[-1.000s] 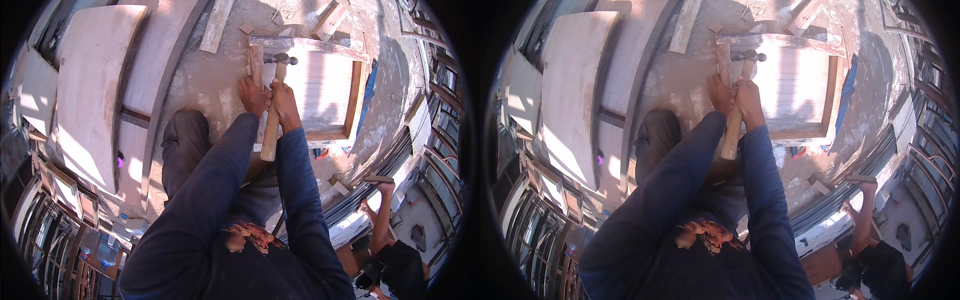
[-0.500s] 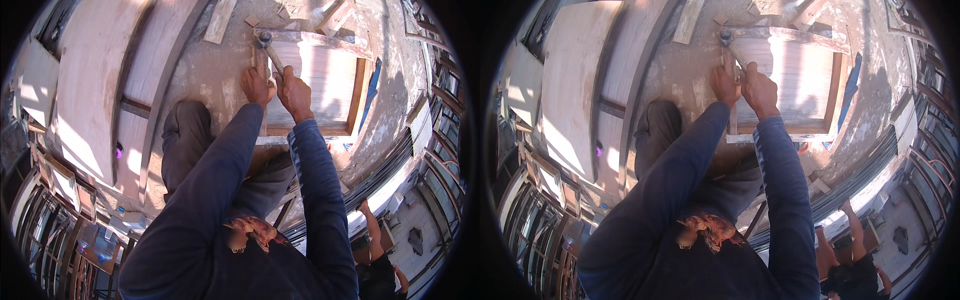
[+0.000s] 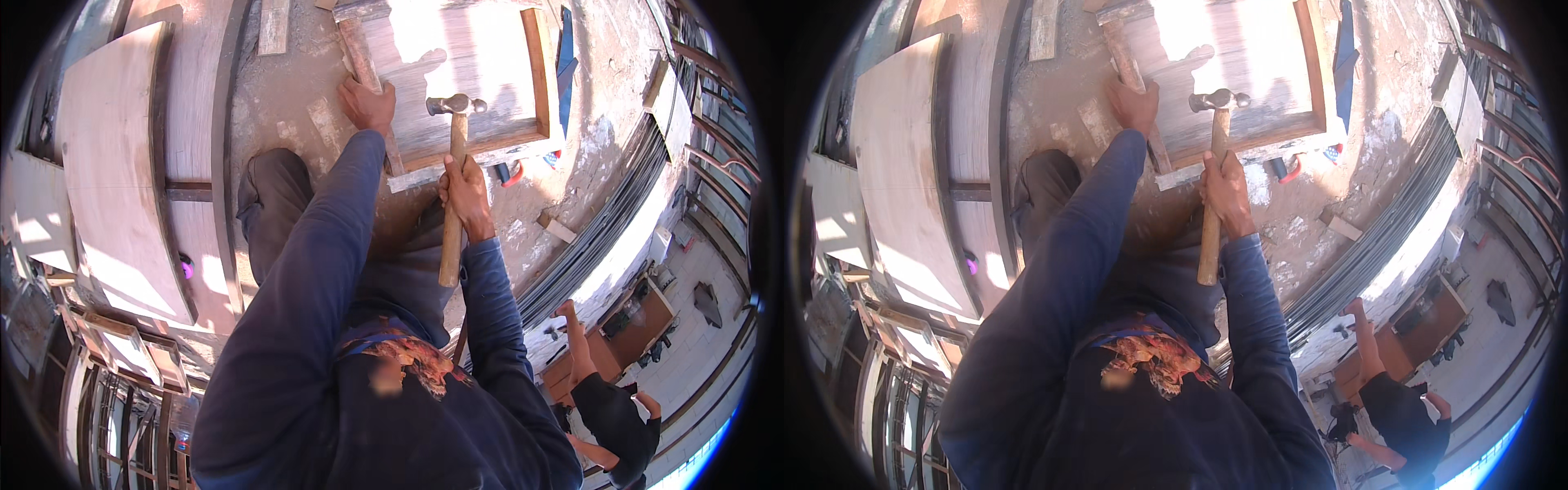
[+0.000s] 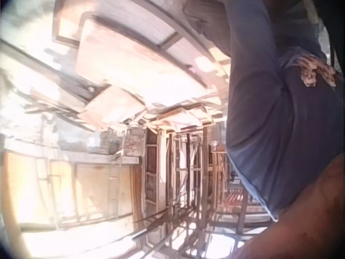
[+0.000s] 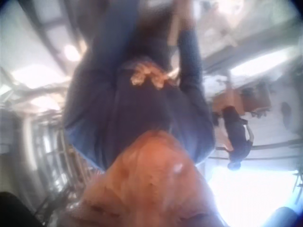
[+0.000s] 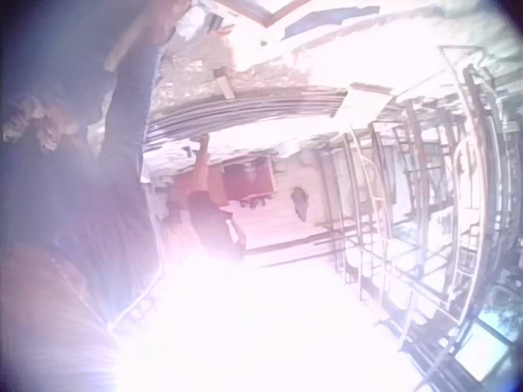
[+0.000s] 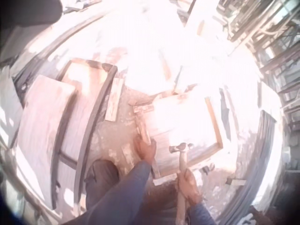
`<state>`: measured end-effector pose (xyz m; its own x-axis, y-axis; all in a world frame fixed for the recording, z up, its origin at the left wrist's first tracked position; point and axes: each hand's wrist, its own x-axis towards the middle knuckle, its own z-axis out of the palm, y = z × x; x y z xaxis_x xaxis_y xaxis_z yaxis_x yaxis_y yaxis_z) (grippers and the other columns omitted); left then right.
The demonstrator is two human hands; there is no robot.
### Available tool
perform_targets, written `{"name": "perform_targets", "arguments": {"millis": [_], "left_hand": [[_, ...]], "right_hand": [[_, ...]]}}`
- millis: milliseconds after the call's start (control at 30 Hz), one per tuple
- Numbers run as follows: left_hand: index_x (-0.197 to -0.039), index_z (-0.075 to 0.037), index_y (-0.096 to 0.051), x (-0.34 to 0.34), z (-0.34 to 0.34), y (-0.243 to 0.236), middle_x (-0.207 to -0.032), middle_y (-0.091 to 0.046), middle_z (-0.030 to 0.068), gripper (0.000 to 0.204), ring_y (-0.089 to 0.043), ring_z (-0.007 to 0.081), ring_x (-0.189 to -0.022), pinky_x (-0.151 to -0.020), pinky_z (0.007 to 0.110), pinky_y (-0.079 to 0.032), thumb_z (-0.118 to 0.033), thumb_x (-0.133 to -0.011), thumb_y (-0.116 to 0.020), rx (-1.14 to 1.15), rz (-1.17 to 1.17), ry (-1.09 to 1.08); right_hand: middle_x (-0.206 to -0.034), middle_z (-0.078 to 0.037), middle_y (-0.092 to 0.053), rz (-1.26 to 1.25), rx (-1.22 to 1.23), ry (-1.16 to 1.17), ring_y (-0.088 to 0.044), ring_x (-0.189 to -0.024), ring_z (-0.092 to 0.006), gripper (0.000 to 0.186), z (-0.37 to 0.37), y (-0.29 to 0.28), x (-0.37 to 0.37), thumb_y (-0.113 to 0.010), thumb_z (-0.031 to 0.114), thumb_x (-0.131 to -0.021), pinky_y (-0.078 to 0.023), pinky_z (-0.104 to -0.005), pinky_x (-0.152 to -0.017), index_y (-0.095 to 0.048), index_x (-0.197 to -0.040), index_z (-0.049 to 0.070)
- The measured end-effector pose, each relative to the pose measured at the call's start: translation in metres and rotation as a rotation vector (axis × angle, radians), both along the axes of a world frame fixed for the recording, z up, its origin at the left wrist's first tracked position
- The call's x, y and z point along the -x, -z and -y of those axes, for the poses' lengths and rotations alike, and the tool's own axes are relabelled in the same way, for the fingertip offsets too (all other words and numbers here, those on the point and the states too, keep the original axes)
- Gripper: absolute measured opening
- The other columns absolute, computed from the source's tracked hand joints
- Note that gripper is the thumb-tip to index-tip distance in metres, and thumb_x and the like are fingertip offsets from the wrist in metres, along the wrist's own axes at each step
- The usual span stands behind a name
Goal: The person constructs a small wooden box by hammering pieces of wood together, using pliers to position a component, and fitting the sides together on a concrete floor.
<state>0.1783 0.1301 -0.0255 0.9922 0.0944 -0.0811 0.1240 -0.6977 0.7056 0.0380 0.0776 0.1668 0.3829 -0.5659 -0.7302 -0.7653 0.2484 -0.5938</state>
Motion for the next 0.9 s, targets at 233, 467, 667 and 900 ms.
{"name": "perform_targets", "arguments": {"millis": [233, 467, 667, 900], "left_hand": [[-0.109, 0.010, -0.052, -0.002, -0.002, 0.002, -0.107, -0.052, 0.0240, 0.054, -0.053, 0.0413, -0.108, -0.096, 0.050, -0.042, -0.022, -0.070, -0.074, -0.059, -0.192, 0.090], [-0.108, 0.012, -0.051, 0.006, -0.004, -0.002, -0.110, -0.050, 0.0260, 0.051, -0.051, 0.0426, -0.109, -0.096, 0.049, -0.042, -0.017, -0.072, -0.072, 0.004, -0.149, 0.067], [-0.107, 0.013, -0.050, 0.005, -0.008, 0.006, -0.113, -0.049, 0.0278, 0.051, -0.049, 0.0439, -0.111, -0.098, 0.049, -0.041, -0.016, -0.072, -0.072, 0.003, -0.202, 0.086], [-0.110, 0.013, -0.049, 0.004, 0.001, 0.001, -0.113, -0.049, 0.0277, 0.053, -0.049, 0.0439, -0.112, -0.098, 0.049, -0.042, -0.018, -0.073, -0.071, -0.015, -0.178, 0.089]], "right_hand": [[-0.064, 0.000, -0.050, -0.144, -0.177, 0.118, -0.050, -0.045, -0.0106, 0.027, -0.008, 0.023, 0.067, -0.055, 0.032, -0.099, -0.042, -0.0275, -0.040, -0.047, -0.094, 0.007], [-0.062, 0.001, -0.045, -0.132, -0.271, 0.028, -0.044, -0.044, -0.0104, 0.021, -0.046, 0.036, 0.062, -0.052, 0.027, -0.101, -0.040, -0.0273, -0.040, -0.044, -0.092, 0.010], [-0.061, -0.003, -0.047, -0.094, -0.137, 0.000, -0.052, -0.045, -0.0153, 0.026, -0.054, 0.051, 0.085, -0.052, 0.025, -0.100, -0.042, -0.0327, -0.041, -0.044, -0.090, 0.003], [-0.072, -0.022, -0.062, -0.147, 0.141, -0.223, -0.063, -0.061, -0.0387, 0.022, -0.060, 0.038, 0.083, -0.052, 0.023, -0.098, -0.049, -0.0485, -0.055, -0.044, -0.094, 0.003]]}}
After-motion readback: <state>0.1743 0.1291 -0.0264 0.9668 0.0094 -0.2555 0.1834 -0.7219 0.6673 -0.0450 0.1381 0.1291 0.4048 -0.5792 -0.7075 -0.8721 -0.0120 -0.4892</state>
